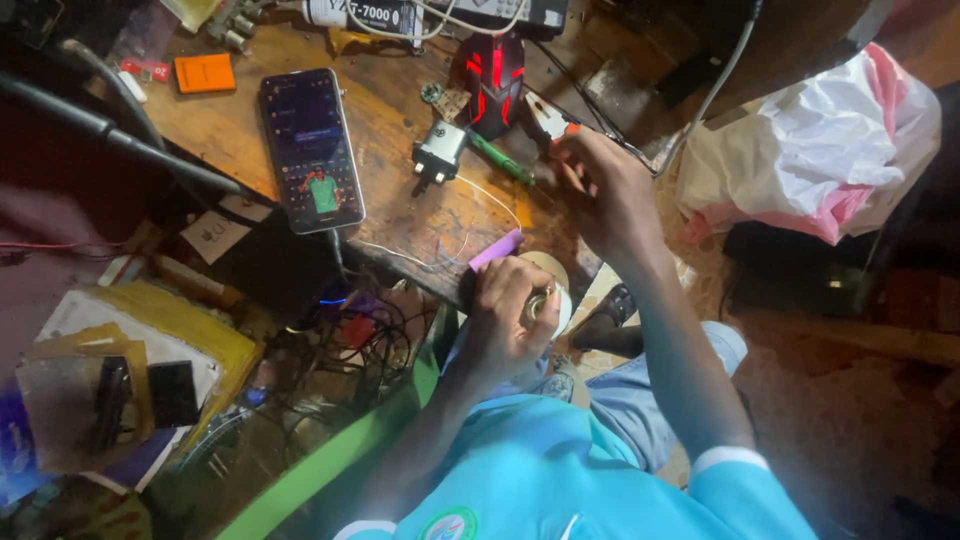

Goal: Soldering wires to a small circuit board and assembling the components into a plastic housing on a workbench.

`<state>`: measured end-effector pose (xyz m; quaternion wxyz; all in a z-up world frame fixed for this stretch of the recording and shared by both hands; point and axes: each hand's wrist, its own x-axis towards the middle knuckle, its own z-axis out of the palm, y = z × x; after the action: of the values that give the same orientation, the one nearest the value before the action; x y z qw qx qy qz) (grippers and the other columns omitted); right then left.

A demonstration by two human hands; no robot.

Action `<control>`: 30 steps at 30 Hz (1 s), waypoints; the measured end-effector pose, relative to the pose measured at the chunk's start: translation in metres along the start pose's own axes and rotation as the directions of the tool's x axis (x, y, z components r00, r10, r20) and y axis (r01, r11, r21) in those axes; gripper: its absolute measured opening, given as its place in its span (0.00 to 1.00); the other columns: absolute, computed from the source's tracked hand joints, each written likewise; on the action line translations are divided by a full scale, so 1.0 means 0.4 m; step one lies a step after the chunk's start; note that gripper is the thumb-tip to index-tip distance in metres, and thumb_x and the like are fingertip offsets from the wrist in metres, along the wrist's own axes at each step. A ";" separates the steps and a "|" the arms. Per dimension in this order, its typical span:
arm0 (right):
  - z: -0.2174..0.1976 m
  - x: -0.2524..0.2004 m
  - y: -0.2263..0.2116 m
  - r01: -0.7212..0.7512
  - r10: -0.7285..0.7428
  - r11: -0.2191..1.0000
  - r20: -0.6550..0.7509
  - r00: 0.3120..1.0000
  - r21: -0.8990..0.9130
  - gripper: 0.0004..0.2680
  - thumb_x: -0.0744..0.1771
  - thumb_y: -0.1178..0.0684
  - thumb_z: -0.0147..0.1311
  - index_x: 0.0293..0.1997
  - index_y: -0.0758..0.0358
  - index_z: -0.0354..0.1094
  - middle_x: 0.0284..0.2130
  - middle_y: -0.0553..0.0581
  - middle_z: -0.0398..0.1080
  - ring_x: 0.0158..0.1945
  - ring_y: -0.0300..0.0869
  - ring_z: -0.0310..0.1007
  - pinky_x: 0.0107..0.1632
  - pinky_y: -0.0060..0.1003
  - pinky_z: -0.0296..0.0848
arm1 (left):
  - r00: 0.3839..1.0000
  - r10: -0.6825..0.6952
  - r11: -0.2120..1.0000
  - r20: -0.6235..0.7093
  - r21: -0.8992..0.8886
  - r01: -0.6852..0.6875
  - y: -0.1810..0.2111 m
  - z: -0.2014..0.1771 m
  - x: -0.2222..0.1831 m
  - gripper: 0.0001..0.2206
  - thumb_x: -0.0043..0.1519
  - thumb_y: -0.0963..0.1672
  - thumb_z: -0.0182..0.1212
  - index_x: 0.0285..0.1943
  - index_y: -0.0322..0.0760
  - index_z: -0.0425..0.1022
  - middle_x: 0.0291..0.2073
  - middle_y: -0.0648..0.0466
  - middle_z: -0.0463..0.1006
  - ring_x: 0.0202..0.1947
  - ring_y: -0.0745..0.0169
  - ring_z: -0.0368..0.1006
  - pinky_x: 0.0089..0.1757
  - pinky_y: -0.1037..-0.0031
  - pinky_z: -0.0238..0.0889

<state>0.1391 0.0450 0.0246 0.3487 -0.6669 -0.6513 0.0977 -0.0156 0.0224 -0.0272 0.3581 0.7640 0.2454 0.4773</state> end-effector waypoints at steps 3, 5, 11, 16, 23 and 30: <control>-0.036 -0.067 0.005 -0.097 0.102 0.990 -0.041 0.994 0.106 0.03 0.63 0.61 0.51 0.36 0.59 0.64 0.23 0.55 0.63 0.25 0.45 0.65 0.29 0.35 0.63 | 0.999 0.017 1.000 0.038 -0.023 -0.017 -0.021 -0.009 0.002 0.04 0.52 0.44 0.53 0.27 0.41 0.66 0.23 0.56 0.65 0.26 0.58 0.64 0.35 0.74 0.56; -0.041 -0.115 0.034 -0.208 0.207 0.973 0.016 0.978 0.098 0.07 0.61 0.62 0.48 0.38 0.54 0.66 0.21 0.54 0.64 0.20 0.43 0.61 0.26 0.34 0.64 | 0.988 0.073 0.995 0.134 -0.074 -0.064 -0.039 -0.019 0.015 0.04 0.50 0.43 0.56 0.26 0.40 0.67 0.22 0.55 0.66 0.26 0.56 0.66 0.33 0.73 0.58; -0.029 -0.147 -0.040 -0.278 0.224 0.876 0.178 0.958 0.394 0.10 0.59 0.66 0.51 0.38 0.58 0.69 0.26 0.58 0.69 0.25 0.44 0.68 0.27 0.33 0.69 | 0.985 0.069 0.988 0.157 -0.146 -0.046 0.002 -0.058 0.063 0.03 0.51 0.40 0.55 0.26 0.38 0.66 0.22 0.54 0.65 0.27 0.54 0.66 0.34 0.72 0.60; -0.008 -0.072 -0.018 -0.102 0.054 0.951 0.168 0.984 0.291 0.08 0.60 0.63 0.50 0.39 0.62 0.65 0.25 0.60 0.64 0.27 0.50 0.66 0.26 0.41 0.68 | 0.990 0.058 0.983 0.130 -0.180 -0.034 -0.009 -0.066 0.041 0.04 0.52 0.41 0.54 0.26 0.37 0.66 0.22 0.54 0.64 0.27 0.55 0.65 0.34 0.73 0.60; 0.139 0.226 0.010 0.422 -0.381 0.877 0.205 0.902 -0.229 0.07 0.59 0.59 0.54 0.38 0.61 0.66 0.29 0.55 0.63 0.32 0.48 0.59 0.29 0.39 0.61 | 0.981 0.000 0.999 0.193 -0.049 0.010 0.021 -0.085 0.057 0.03 0.50 0.40 0.50 0.24 0.35 0.63 0.21 0.53 0.67 0.25 0.61 0.65 0.39 0.69 0.63; 0.244 0.318 0.011 0.562 -0.497 0.794 0.284 0.820 -0.231 0.05 0.59 0.52 0.51 0.35 0.47 0.68 0.23 0.54 0.66 0.27 0.47 0.63 0.31 0.39 0.58 | 0.978 -0.017 0.987 0.209 -0.150 0.049 0.008 -0.111 0.053 0.03 0.51 0.40 0.50 0.27 0.36 0.62 0.25 0.52 0.67 0.47 0.43 0.65 0.45 0.63 0.61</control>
<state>0.1025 0.1976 -0.0088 0.1848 -0.4880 -0.8523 -0.0368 -0.0465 0.0495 -0.0002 0.4476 0.7753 0.1818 0.4068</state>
